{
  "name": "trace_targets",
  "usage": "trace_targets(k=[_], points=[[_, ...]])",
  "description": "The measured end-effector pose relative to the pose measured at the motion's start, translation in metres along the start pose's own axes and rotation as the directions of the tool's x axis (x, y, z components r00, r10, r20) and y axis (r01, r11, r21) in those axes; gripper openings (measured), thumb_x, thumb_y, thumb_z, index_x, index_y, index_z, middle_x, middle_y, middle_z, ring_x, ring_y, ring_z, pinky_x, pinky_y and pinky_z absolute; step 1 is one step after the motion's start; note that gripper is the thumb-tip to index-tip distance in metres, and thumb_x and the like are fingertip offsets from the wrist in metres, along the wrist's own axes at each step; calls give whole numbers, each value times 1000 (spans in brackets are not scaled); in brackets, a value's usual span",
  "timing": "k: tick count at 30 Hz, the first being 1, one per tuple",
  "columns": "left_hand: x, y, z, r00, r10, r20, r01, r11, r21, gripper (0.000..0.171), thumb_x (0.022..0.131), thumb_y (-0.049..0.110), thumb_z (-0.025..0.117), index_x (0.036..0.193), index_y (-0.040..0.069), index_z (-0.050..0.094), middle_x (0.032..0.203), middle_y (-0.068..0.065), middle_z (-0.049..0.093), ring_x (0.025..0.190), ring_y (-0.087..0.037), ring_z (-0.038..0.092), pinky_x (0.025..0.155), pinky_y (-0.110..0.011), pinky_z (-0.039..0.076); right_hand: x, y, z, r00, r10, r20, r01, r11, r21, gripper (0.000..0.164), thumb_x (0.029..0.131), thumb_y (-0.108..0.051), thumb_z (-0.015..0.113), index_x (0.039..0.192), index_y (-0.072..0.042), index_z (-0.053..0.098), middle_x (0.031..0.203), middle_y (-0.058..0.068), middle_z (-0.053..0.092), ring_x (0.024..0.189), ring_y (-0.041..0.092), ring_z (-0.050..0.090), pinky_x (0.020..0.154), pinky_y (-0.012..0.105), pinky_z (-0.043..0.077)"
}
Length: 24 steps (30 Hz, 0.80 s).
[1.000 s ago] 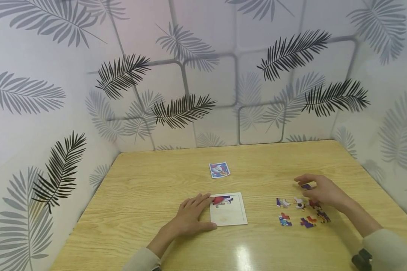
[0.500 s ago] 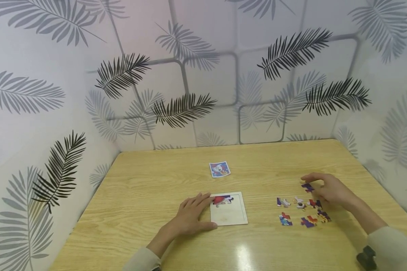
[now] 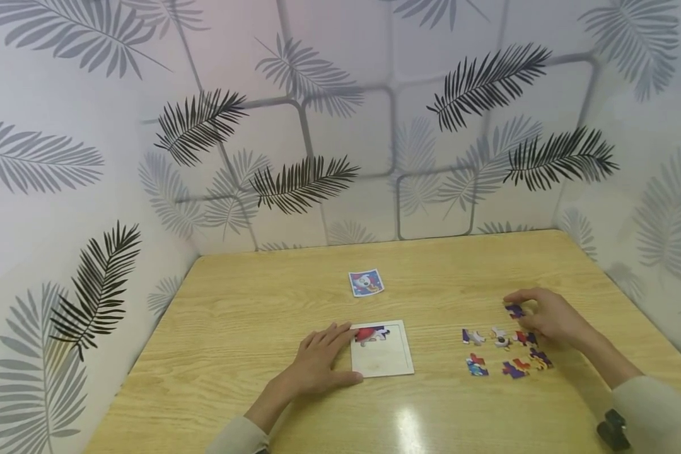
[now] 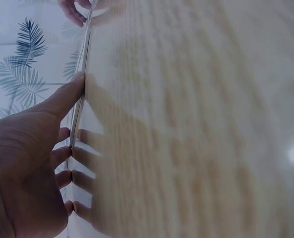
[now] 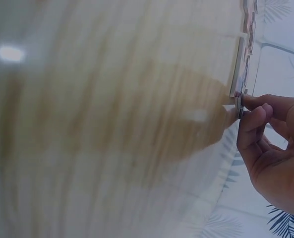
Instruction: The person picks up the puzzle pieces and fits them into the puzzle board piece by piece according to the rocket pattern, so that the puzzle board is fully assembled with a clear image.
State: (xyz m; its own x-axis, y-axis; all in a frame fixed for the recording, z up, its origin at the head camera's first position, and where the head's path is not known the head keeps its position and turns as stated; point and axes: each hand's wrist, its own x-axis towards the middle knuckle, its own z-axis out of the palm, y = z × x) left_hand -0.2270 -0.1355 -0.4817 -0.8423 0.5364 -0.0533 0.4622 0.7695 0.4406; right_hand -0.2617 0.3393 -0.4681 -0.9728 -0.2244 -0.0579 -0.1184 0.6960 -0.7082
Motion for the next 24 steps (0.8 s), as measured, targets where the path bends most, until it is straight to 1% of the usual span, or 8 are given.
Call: trace_targets(k=[3, 4, 6, 8, 13, 16, 17, 24], points=[[0, -1, 0, 1000, -4, -1, 4, 1000, 1, 87, 88, 60, 66, 158, 22, 31, 166, -2, 25, 154, -34, 19, 120, -62, 15, 0, -2, 0, 1000, -17, -8, 17, 1000, -15, 43, 92, 0, 61, 135, 4, 56, 114, 25, 66, 39, 6, 41, 37, 25, 40], [-1, -1, 0, 1000, -3, -2, 3, 1000, 0, 87, 88, 60, 66, 158, 21, 31, 166, -2, 25, 154, -34, 19, 120, -62, 15, 0, -2, 0, 1000, -18, -11, 18, 1000, -17, 43, 92, -1, 61, 134, 4, 57, 116, 26, 66, 39, 7, 41, 36, 25, 40], [-1, -1, 0, 1000, -1, -3, 1, 1000, -4, 87, 88, 60, 66, 158, 21, 31, 166, -2, 26, 154, -35, 19, 120, -62, 15, 1, -2, 1, 999, -31, -21, 30, 999, -28, 43, 91, -3, 64, 132, 4, 58, 125, 29, 61, 39, 7, 42, 37, 25, 40], [-1, -1, 1, 1000, -2, -1, 2, 1000, -9, 87, 88, 59, 67, 157, 21, 31, 166, -3, 26, 154, -35, 19, 120, -63, 15, 1, -3, 2, 999, -40, -34, 39, 998, -47, 42, 90, -5, 67, 130, 4, 60, 126, 30, 61, 40, 6, 41, 37, 25, 40], [-2, -1, 1, 1000, -9, 10, 9, 1000, -8, 86, 88, 58, 67, 158, 22, 30, 167, -2, 25, 154, -34, 18, 120, -62, 14, 3, -7, 5, 996, -65, -53, 60, 995, -85, 37, 90, -12, 71, 124, 1, 67, 122, 26, 65, 47, 5, 43, 43, 25, 41], [-2, -1, 1, 1000, -8, 2, 8, 1000, -3, 86, 88, 59, 66, 158, 23, 30, 167, -2, 24, 154, -34, 18, 120, -62, 14, 5, -13, 6, 994, -84, -64, 78, 993, -89, 33, 90, -14, 72, 121, -1, 69, 119, 22, 68, 49, 5, 44, 45, 25, 42], [-2, -1, 1, 1000, -9, 1, 9, 1000, 1, 86, 88, 59, 66, 158, 23, 30, 167, -1, 24, 154, -34, 18, 121, -61, 14, 5, -14, 6, 993, -91, -71, 84, 992, -92, 32, 90, -15, 72, 119, -2, 70, 117, 21, 69, 48, 5, 43, 44, 25, 41], [0, -3, 2, 1000, -5, -4, 5, 1000, 8, 87, 88, 61, 65, 158, 23, 30, 167, 0, 25, 155, -32, 18, 121, -61, 14, 7, -26, 10, 993, -103, -52, 102, 994, -28, 27, 91, -15, 72, 116, -4, 71, 107, 15, 70, 43, 6, 42, 39, 26, 40]])
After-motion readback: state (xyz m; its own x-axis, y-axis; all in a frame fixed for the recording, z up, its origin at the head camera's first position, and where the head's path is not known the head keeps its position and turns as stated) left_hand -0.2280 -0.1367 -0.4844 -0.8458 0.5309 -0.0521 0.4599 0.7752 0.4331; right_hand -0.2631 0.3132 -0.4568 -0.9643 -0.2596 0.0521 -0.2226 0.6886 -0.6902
